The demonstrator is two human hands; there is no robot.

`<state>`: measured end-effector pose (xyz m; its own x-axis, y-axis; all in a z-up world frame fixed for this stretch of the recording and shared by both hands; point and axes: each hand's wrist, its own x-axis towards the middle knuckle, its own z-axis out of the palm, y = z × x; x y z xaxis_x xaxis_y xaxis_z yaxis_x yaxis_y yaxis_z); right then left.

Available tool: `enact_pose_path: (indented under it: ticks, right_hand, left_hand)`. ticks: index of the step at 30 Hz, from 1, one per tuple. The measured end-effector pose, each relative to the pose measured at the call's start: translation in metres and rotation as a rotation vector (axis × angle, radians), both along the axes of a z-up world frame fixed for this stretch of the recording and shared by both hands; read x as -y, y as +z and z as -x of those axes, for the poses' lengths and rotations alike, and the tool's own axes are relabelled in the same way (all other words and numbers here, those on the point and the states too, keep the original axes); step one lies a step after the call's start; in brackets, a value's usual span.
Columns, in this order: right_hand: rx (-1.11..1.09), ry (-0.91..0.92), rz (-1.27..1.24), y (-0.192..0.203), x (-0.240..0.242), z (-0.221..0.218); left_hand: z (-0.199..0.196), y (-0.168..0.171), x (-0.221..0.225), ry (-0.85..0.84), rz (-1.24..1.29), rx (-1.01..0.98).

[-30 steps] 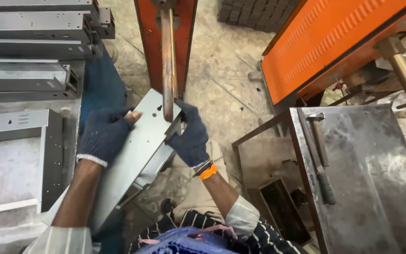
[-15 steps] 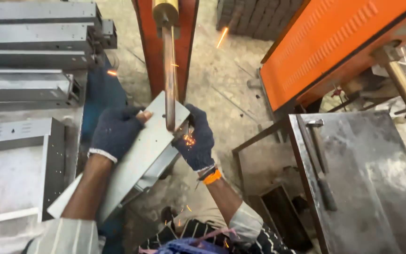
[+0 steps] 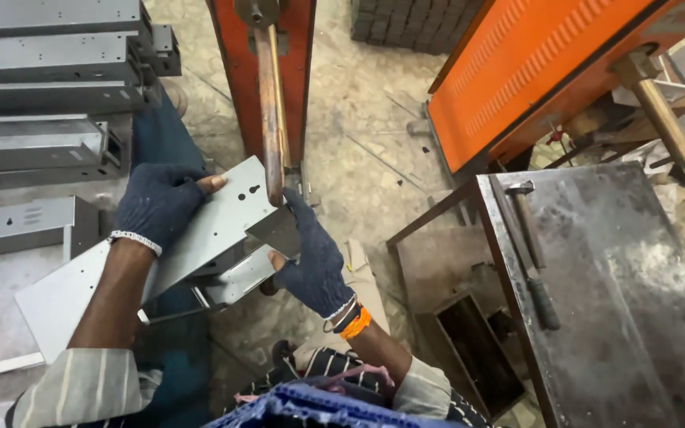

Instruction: Assembling and welding sheet metal components into a housing using a spot welding machine.

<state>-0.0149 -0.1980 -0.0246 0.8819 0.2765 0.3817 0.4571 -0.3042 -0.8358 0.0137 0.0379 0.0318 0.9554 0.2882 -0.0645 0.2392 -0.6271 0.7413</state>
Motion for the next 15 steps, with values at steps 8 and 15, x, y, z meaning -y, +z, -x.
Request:
enact_pose_path:
  ticks: [8, 15]
  right_hand:
    - [-0.022, -0.004, 0.034, -0.003, 0.005, 0.003]
    - [0.003, 0.027, -0.067, 0.007, 0.015, 0.005]
  left_hand:
    - [0.003, -0.012, -0.003, -0.013, 0.000, 0.000]
    - [0.014, -0.008, 0.006, 0.042, 0.189, 0.010]
